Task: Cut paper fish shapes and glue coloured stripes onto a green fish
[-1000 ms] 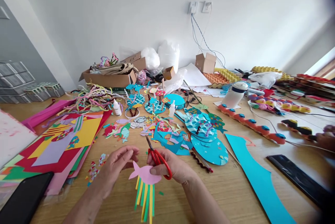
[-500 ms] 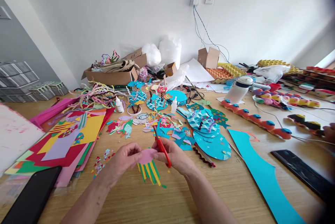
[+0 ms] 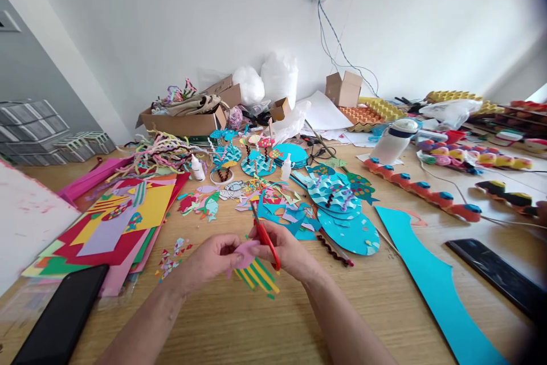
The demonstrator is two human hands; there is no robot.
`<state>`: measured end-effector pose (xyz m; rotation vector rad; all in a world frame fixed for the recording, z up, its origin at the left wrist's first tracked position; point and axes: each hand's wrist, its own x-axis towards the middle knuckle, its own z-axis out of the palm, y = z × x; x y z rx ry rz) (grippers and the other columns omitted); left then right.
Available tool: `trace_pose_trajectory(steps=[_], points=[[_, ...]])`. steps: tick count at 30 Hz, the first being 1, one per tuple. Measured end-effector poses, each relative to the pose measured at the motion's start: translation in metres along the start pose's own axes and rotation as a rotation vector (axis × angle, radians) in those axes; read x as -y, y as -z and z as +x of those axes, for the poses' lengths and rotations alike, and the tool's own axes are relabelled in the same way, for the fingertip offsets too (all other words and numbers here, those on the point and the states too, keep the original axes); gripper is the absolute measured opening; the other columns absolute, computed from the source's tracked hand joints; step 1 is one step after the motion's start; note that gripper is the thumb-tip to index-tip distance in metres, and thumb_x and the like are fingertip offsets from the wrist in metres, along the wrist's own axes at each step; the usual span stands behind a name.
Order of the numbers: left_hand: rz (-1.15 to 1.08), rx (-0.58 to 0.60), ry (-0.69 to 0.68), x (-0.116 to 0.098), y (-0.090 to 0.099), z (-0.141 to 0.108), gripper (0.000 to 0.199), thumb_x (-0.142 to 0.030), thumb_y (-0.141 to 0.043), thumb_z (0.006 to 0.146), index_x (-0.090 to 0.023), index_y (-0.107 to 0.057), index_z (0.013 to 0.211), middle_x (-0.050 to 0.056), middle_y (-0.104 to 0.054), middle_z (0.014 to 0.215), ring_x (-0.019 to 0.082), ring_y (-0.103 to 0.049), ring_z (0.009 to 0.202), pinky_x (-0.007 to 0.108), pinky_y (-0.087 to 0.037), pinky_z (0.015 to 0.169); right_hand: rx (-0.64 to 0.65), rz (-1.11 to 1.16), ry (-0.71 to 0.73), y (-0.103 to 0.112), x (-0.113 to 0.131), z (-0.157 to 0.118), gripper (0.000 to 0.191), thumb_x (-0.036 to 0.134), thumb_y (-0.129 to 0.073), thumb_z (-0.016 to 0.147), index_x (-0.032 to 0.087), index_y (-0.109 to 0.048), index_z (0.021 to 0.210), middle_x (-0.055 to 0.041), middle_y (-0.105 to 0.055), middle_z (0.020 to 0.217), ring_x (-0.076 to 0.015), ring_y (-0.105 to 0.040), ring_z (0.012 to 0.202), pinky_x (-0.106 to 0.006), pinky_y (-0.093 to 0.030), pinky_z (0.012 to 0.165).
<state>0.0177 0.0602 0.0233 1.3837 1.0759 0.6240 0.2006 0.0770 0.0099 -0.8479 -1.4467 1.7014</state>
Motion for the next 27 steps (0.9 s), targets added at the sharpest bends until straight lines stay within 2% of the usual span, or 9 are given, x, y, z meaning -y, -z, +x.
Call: trace_pose_trajectory(steps=[3, 5, 10, 13, 17, 21, 24, 27], points=[[-0.253, -0.212, -0.055, 0.003, 0.000, -0.001, 0.016, -0.030, -0.066, 0.068, -0.016, -0.061, 0.072, -0.002, -0.059, 0.066, 0.012, -0.051, 0.062, 0.020, -0.039, 0.055, -0.196, 0.013, 0.039, 0.002, 0.002, 0.001, 0.033, 0.044, -0.067, 0.066, 0.017, -0.053, 0.079, 0.0042, -0.048, 0.065, -0.0094, -0.041, 0.057, -0.021, -0.032, 0.051], [-0.452, -0.287, -0.068, 0.006, -0.002, -0.001, 0.017, -0.027, -0.067, 0.068, -0.017, -0.063, 0.081, 0.000, -0.062, 0.073, 0.013, -0.055, 0.068, 0.022, -0.042, 0.062, -0.269, 0.012, 0.063, 0.003, 0.002, 0.001, 0.035, 0.048, -0.064, 0.068, 0.017, -0.053, 0.080, 0.0043, -0.046, 0.062, -0.0096, -0.040, 0.055, -0.021, -0.031, 0.049], [-0.752, -0.378, -0.092, 0.008, -0.008, 0.002, 0.014, -0.020, -0.068, 0.067, -0.018, -0.064, 0.080, 0.000, -0.065, 0.076, 0.013, -0.058, 0.070, 0.025, -0.046, 0.066, -0.238, 0.058, 0.163, 0.001, 0.001, -0.001, 0.039, 0.053, -0.057, 0.073, 0.016, -0.053, 0.085, 0.0023, -0.049, 0.060, -0.0112, -0.039, 0.055, -0.023, -0.031, 0.052], [-0.842, -0.435, -0.090, 0.007, -0.013, 0.006, 0.014, -0.019, -0.069, 0.066, -0.019, -0.064, 0.079, 0.001, -0.066, 0.079, 0.014, -0.059, 0.073, 0.024, -0.047, 0.066, -0.225, 0.071, 0.156, -0.003, 0.001, -0.001, 0.043, 0.053, -0.067, 0.063, 0.018, -0.052, 0.083, -0.0002, -0.054, 0.070, -0.0134, -0.045, 0.063, -0.024, -0.035, 0.057], [-0.880, -0.440, -0.118, 0.007, -0.023, 0.010, 0.014, -0.020, -0.069, 0.066, -0.019, -0.064, 0.079, 0.000, -0.067, 0.079, 0.012, -0.059, 0.072, 0.021, -0.046, 0.064, -0.190, 0.131, 0.113, -0.007, 0.000, 0.001, 0.045, 0.042, -0.077, 0.054, 0.020, -0.050, 0.083, -0.0003, -0.055, 0.079, -0.0158, -0.052, 0.073, -0.025, -0.040, 0.065], [-0.791, -0.383, -0.106, 0.011, -0.031, 0.010, 0.017, -0.021, -0.068, 0.069, -0.020, -0.065, 0.086, 0.000, -0.065, 0.080, 0.011, -0.056, 0.071, 0.019, -0.045, 0.060, -0.167, 0.215, 0.120, -0.010, -0.005, 0.005, 0.043, 0.033, -0.077, 0.056, 0.021, -0.049, 0.086, 0.0019, -0.058, 0.076, -0.0152, -0.055, 0.070, -0.026, -0.042, 0.066], [-0.688, -0.286, -0.068, 0.012, -0.029, 0.004, 0.023, -0.022, -0.068, 0.069, -0.020, -0.065, 0.091, -0.001, -0.063, 0.079, 0.012, -0.054, 0.072, 0.022, -0.046, 0.064, -0.164, 0.213, 0.106, -0.010, -0.007, 0.005, 0.039, 0.031, -0.076, 0.058, 0.021, -0.048, 0.083, 0.0028, -0.059, 0.073, -0.0143, -0.056, 0.066, -0.025, -0.042, 0.062], [-0.550, -0.206, -0.020, 0.010, -0.020, -0.002, 0.021, -0.022, -0.071, 0.066, -0.017, -0.067, 0.086, 0.000, -0.062, 0.074, 0.013, -0.053, 0.069, 0.025, -0.047, 0.065, -0.158, 0.177, 0.106, -0.009, -0.004, 0.003, 0.038, 0.033, -0.075, 0.058, 0.020, -0.048, 0.083, 0.0025, -0.058, 0.074, -0.0142, -0.055, 0.067, -0.025, -0.042, 0.062]])
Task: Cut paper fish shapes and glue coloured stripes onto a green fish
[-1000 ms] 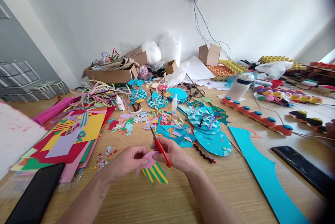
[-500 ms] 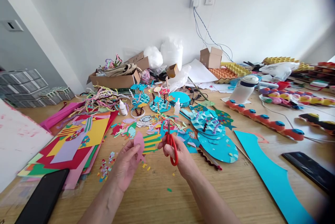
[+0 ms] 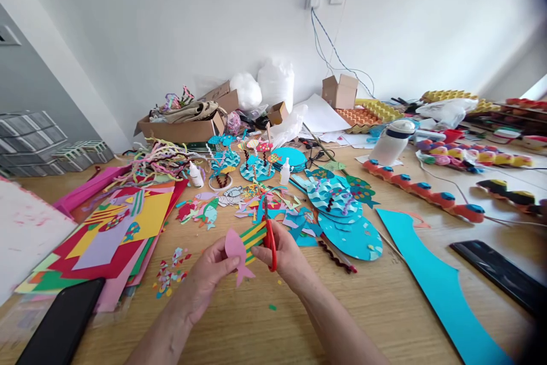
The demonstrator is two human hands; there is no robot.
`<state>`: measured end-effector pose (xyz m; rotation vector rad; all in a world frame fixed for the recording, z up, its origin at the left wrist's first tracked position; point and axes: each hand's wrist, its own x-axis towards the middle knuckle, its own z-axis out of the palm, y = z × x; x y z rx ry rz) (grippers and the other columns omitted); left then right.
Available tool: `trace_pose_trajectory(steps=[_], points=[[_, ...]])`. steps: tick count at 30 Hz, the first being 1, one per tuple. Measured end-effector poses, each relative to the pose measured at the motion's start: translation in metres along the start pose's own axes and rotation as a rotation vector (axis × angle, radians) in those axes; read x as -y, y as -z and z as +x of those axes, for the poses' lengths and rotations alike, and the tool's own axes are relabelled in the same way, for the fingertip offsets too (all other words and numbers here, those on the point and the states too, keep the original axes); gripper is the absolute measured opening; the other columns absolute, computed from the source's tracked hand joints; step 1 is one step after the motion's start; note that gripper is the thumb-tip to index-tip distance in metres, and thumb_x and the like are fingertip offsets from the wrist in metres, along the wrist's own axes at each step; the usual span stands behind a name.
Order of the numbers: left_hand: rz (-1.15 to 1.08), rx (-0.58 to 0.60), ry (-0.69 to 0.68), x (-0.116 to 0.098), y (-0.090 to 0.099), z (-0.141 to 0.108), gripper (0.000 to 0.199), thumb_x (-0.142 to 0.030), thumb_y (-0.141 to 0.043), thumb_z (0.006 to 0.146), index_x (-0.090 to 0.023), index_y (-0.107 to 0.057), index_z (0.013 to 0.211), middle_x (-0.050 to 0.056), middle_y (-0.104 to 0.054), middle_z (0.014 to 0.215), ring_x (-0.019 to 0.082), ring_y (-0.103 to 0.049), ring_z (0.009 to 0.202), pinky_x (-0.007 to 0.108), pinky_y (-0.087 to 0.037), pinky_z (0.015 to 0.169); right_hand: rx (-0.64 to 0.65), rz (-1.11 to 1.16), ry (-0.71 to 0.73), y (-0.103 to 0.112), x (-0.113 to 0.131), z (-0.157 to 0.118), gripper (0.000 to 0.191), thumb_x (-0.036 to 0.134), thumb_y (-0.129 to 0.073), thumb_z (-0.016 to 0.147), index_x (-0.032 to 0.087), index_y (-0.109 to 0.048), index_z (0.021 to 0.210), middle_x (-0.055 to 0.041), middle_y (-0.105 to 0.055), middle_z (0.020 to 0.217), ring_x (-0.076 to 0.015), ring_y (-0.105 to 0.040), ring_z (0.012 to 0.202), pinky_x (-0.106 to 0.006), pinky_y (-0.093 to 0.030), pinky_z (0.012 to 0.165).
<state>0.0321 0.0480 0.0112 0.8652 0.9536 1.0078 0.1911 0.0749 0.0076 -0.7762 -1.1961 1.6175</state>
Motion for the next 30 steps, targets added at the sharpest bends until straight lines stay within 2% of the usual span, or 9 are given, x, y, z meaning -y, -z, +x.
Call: trace_pose_trajectory(steps=[3, 6, 9, 12, 18, 24, 27, 30], points=[[-0.012, -0.045, -0.001, -0.008, 0.008, -0.002, 0.019, -0.020, -0.073, 0.063, -0.016, -0.068, 0.080, 0.001, -0.064, 0.072, 0.013, -0.056, 0.068, 0.023, -0.047, 0.064, -0.066, -0.114, 0.005, 0.002, 0.004, -0.001, 0.032, 0.038, -0.067, 0.065, 0.019, -0.049, 0.084, 0.0023, -0.056, 0.071, -0.0134, -0.052, 0.066, -0.024, -0.040, 0.060], [-0.225, -0.144, -0.040, -0.015, 0.010, -0.003, 0.014, -0.017, -0.076, 0.058, -0.017, -0.066, 0.068, -0.003, -0.062, 0.061, 0.011, -0.057, 0.060, 0.021, -0.047, 0.059, -0.115, -0.299, 0.031, 0.002, 0.003, 0.000, 0.020, 0.038, -0.053, 0.076, 0.018, -0.050, 0.079, 0.0025, -0.052, 0.064, -0.0119, -0.047, 0.058, -0.023, -0.036, 0.055], [-0.432, -0.192, -0.067, -0.020, 0.007, -0.006, 0.015, -0.014, -0.078, 0.054, -0.016, -0.064, 0.061, -0.003, -0.061, 0.056, 0.009, -0.056, 0.055, 0.021, -0.049, 0.058, -0.079, -0.503, 0.083, -0.003, -0.005, -0.001, 0.021, 0.033, -0.047, 0.079, 0.018, -0.047, 0.065, 0.0032, -0.046, 0.057, -0.0108, -0.041, 0.055, -0.022, -0.031, 0.050], [-0.537, -0.207, -0.076, -0.023, 0.000, -0.009, 0.015, -0.010, -0.077, 0.055, -0.015, -0.064, 0.062, -0.002, -0.061, 0.057, 0.009, -0.057, 0.056, 0.022, -0.051, 0.061, -0.014, -0.596, 0.087, -0.012, -0.010, -0.005, 0.024, 0.032, -0.046, 0.079, 0.019, -0.042, 0.059, 0.0042, -0.041, 0.053, -0.0096, -0.036, 0.051, -0.021, -0.027, 0.047], [-0.521, -0.245, -0.084, -0.024, -0.010, -0.011, 0.016, -0.012, -0.076, 0.055, -0.015, -0.063, 0.063, -0.002, -0.060, 0.057, 0.009, -0.055, 0.055, 0.021, -0.049, 0.056, 0.089, -0.575, 0.114, -0.021, -0.011, -0.013, 0.025, 0.028, -0.047, 0.079, 0.018, -0.041, 0.057, 0.0044, -0.040, 0.052, -0.0092, -0.036, 0.051, -0.021, -0.028, 0.048], [-0.383, -0.294, -0.263, -0.020, -0.012, -0.007, 0.015, -0.020, -0.076, 0.058, -0.016, -0.063, 0.065, -0.002, -0.062, 0.061, 0.009, -0.054, 0.058, 0.020, -0.047, 0.058, 0.165, -0.453, 0.015, -0.020, -0.014, -0.016, 0.024, 0.025, -0.046, 0.079, 0.018, -0.041, 0.057, 0.0056, -0.040, 0.049, -0.0075, -0.036, 0.046, -0.019, -0.027, 0.043], [-0.317, -0.331, -0.313, -0.019, -0.012, -0.005, 0.016, -0.022, -0.075, 0.059, -0.017, -0.062, 0.065, -0.003, -0.061, 0.060, 0.009, -0.053, 0.057, 0.020, -0.046, 0.058, 0.199, -0.370, -0.016, -0.020, -0.014, -0.016, 0.024, 0.028, -0.046, 0.080, 0.018, -0.043, 0.058, 0.0056, -0.042, 0.048, -0.0072, -0.039, 0.044, -0.018, -0.030, 0.042], [-0.299, -0.362, -0.358, -0.018, -0.013, -0.005, 0.014, -0.023, -0.074, 0.060, -0.017, -0.062, 0.066, -0.004, -0.061, 0.060, 0.009, -0.053, 0.058, 0.019, -0.046, 0.058, 0.214, -0.310, -0.055, -0.020, -0.014, -0.016, 0.029, 0.039, -0.049, 0.080, 0.017, -0.046, 0.061, 0.0055, -0.043, 0.047, -0.0067, -0.040, 0.042, -0.017, -0.030, 0.041]])
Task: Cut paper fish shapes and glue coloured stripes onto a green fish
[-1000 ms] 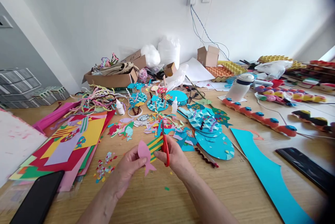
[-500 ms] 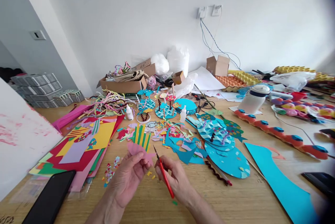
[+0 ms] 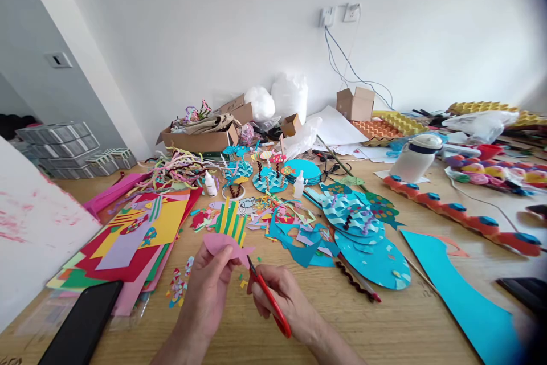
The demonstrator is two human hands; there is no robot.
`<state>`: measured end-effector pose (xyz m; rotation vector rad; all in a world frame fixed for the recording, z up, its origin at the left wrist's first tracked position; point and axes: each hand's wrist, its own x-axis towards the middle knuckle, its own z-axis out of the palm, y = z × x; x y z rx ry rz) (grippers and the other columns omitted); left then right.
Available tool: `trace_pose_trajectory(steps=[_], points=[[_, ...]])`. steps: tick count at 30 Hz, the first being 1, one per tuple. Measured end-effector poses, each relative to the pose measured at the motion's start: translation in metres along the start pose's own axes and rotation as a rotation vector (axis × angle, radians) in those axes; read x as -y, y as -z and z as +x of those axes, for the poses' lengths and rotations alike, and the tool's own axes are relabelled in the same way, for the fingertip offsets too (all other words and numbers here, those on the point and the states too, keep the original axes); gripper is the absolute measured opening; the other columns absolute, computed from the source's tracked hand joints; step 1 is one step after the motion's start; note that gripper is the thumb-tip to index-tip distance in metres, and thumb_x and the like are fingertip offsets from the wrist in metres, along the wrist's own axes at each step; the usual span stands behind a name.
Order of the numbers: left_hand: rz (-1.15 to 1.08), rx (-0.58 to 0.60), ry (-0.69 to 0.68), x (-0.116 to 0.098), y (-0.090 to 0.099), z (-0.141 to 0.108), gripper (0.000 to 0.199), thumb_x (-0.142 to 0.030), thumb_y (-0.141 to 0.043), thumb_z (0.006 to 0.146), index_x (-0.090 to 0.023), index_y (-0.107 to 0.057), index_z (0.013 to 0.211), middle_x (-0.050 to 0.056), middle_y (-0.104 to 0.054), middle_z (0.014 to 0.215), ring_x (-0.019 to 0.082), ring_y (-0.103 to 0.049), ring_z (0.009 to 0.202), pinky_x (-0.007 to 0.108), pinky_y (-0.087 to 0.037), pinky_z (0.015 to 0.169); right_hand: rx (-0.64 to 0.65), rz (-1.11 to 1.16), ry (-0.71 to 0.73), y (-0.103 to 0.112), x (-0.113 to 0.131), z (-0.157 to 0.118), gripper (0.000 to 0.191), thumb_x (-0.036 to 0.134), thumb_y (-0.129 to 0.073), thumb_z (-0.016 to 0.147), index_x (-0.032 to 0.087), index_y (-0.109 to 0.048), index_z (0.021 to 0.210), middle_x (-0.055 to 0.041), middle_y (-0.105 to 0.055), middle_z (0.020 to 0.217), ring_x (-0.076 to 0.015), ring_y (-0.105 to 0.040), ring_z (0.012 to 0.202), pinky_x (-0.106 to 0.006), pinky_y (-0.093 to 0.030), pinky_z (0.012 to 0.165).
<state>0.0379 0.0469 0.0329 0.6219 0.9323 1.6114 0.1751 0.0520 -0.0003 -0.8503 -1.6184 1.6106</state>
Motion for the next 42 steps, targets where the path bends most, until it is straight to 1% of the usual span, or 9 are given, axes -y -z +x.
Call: trace_pose_trajectory(steps=[3, 6, 10, 18, 23, 28, 32, 36, 42], points=[[0.007, 0.000, -0.026, 0.001, 0.000, 0.000, 0.013, -0.023, -0.073, 0.062, -0.018, -0.061, 0.065, -0.005, -0.060, 0.059, 0.008, -0.051, 0.055, 0.019, -0.044, 0.055, 0.033, 0.066, -0.033, 0.000, 0.000, 0.000, 0.041, 0.055, -0.051, 0.075, 0.016, -0.049, 0.063, 0.0047, -0.045, 0.047, -0.0066, -0.039, 0.040, -0.018, -0.030, 0.040], [0.028, 0.001, -0.042, 0.003, 0.000, -0.001, 0.013, -0.025, -0.072, 0.063, -0.018, -0.060, 0.064, -0.005, -0.058, 0.056, 0.008, -0.050, 0.053, 0.019, -0.044, 0.055, 0.068, 0.130, -0.048, 0.000, 0.000, 0.001, 0.047, 0.062, -0.052, 0.072, 0.016, -0.051, 0.065, 0.0046, -0.046, 0.046, -0.0067, -0.040, 0.039, -0.018, -0.030, 0.040], [0.062, -0.005, -0.033, 0.004, -0.001, -0.002, 0.014, -0.027, -0.071, 0.064, -0.018, -0.060, 0.063, -0.005, -0.057, 0.054, 0.008, -0.049, 0.052, 0.019, -0.044, 0.055, 0.088, 0.189, -0.049, 0.000, -0.003, 0.002, 0.048, 0.063, -0.052, 0.071, 0.015, -0.052, 0.065, 0.0050, -0.046, 0.044, -0.0064, -0.039, 0.038, -0.018, -0.029, 0.040], [0.079, -0.045, -0.018, 0.005, -0.004, -0.003, 0.017, -0.025, -0.074, 0.059, -0.016, -0.061, 0.064, -0.004, -0.057, 0.054, 0.008, -0.049, 0.049, 0.019, -0.043, 0.051, 0.091, 0.219, -0.071, 0.000, -0.006, 0.004, 0.050, 0.065, -0.053, 0.068, 0.015, -0.052, 0.065, 0.0059, -0.046, 0.043, -0.0055, -0.037, 0.036, -0.017, -0.028, 0.038], [0.100, 0.032, 0.021, 0.005, -0.002, -0.002, 0.017, -0.028, -0.071, 0.064, -0.017, -0.058, 0.062, -0.005, -0.054, 0.051, 0.009, -0.047, 0.050, 0.020, -0.041, 0.051, 0.086, 0.230, -0.061, 0.000, -0.007, 0.003, 0.051, 0.066, -0.053, 0.068, 0.015, -0.054, 0.066, 0.0057, -0.046, 0.042, -0.0057, -0.037, 0.035, -0.017, -0.027, 0.037], [0.176, 0.082, 0.048, 0.006, -0.001, -0.002, 0.025, -0.030, -0.069, 0.066, -0.016, -0.052, 0.054, -0.005, -0.048, 0.047, 0.009, -0.043, 0.049, 0.021, -0.038, 0.051, 0.089, 0.223, -0.058, 0.001, -0.008, 0.003, 0.050, 0.065, -0.053, 0.070, 0.015, -0.053, 0.066, 0.0063, -0.045, 0.041, -0.0052, -0.035, 0.034, -0.017, -0.026, 0.037], [0.196, 0.075, 0.043, 0.006, 0.000, -0.001, 0.026, -0.030, -0.069, 0.065, -0.017, -0.051, 0.052, -0.004, -0.048, 0.046, 0.009, -0.042, 0.048, 0.022, -0.038, 0.052, 0.096, 0.202, -0.047, 0.002, -0.011, 0.003, 0.050, 0.064, -0.052, 0.071, 0.015, -0.054, 0.067, 0.0058, -0.045, 0.043, -0.0050, -0.036, 0.035, -0.017, -0.026, 0.037], [0.192, 0.051, 0.039, 0.007, -0.002, -0.001, 0.022, -0.030, -0.070, 0.064, -0.017, -0.054, 0.054, -0.004, -0.049, 0.046, 0.010, -0.043, 0.048, 0.022, -0.038, 0.049, 0.087, 0.196, -0.042, 0.002, -0.012, 0.002, 0.049, 0.064, -0.052, 0.072, 0.015, -0.054, 0.067, 0.0059, -0.045, 0.043, -0.0049, -0.036, 0.035, -0.016, -0.026, 0.037], [0.213, 0.024, 0.022, 0.008, -0.005, 0.000, 0.023, -0.030, -0.069, 0.062, -0.017, -0.054, 0.052, -0.005, -0.049, 0.045, 0.010, -0.043, 0.047, 0.021, -0.038, 0.048, 0.092, 0.218, -0.026, 0.002, -0.013, 0.003, 0.049, 0.062, -0.052, 0.073, 0.013, -0.055, 0.067, 0.0057, -0.045, 0.042, -0.0046, -0.036, 0.034, -0.016, -0.025, 0.035]])
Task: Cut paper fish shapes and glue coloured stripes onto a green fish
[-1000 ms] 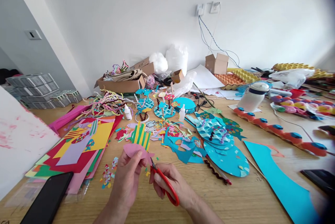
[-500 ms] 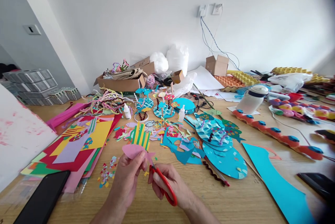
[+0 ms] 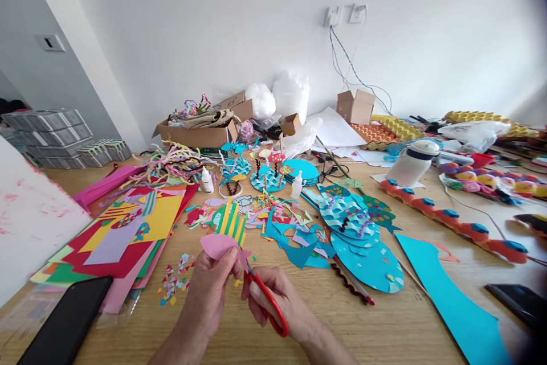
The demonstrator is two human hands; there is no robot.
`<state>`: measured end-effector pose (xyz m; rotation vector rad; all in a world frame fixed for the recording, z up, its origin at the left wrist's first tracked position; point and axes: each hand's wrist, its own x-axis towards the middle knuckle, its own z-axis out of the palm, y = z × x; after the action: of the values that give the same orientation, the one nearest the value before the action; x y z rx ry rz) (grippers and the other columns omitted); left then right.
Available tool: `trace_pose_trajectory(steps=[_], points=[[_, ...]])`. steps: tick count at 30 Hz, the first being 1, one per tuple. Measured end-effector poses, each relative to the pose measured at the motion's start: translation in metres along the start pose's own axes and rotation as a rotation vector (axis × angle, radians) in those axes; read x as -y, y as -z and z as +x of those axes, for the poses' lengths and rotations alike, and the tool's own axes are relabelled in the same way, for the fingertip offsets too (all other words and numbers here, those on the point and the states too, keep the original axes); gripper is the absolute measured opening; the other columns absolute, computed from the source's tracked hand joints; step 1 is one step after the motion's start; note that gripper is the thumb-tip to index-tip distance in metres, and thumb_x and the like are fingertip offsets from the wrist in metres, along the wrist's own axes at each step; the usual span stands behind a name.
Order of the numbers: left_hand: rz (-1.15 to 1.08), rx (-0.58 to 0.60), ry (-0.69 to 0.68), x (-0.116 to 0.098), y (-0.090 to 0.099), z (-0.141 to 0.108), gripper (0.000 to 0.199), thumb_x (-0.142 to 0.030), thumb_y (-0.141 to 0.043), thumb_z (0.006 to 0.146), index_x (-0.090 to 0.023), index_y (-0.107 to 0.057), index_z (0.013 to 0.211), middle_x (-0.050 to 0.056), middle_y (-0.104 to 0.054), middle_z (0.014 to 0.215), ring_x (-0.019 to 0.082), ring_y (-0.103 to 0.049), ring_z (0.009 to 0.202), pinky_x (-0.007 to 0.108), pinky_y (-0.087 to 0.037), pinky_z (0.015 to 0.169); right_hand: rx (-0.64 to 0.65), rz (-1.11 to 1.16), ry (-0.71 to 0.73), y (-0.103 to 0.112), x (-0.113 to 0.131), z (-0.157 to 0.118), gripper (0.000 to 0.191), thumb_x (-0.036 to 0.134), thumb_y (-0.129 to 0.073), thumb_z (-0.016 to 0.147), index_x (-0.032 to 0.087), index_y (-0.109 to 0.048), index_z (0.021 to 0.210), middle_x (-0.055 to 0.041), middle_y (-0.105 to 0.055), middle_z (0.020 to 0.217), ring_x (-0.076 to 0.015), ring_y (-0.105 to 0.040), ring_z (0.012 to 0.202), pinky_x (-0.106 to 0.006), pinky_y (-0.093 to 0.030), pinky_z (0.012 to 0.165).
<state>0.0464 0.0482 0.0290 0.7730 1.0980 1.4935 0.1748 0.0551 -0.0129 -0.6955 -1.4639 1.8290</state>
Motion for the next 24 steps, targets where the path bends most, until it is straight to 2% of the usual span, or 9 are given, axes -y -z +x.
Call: trace_pose_trajectory(steps=[16, 24], points=[[0.008, -0.028, 0.006, 0.0030, 0.0003, 0.0005, 0.023, -0.031, -0.068, 0.061, -0.017, -0.053, 0.051, -0.006, -0.051, 0.043, 0.009, -0.045, 0.046, 0.022, -0.040, 0.050, -0.009, -0.040, -0.001, -0.0003, 0.0006, 0.0007, 0.047, 0.058, -0.049, 0.078, 0.013, -0.056, 0.066, 0.0064, -0.044, 0.041, -0.0032, -0.033, 0.032, -0.014, -0.025, 0.034], [-0.003, -0.044, 0.004, 0.0028, 0.0012, -0.0002, 0.021, -0.030, -0.069, 0.061, -0.017, -0.054, 0.053, -0.006, -0.052, 0.044, 0.009, -0.045, 0.045, 0.021, -0.040, 0.049, -0.050, -0.076, -0.009, -0.0033, 0.0027, 0.0004, 0.045, 0.057, -0.052, 0.077, 0.014, -0.051, 0.062, 0.0068, -0.042, 0.039, -0.0031, -0.033, 0.031, -0.014, -0.024, 0.032]])
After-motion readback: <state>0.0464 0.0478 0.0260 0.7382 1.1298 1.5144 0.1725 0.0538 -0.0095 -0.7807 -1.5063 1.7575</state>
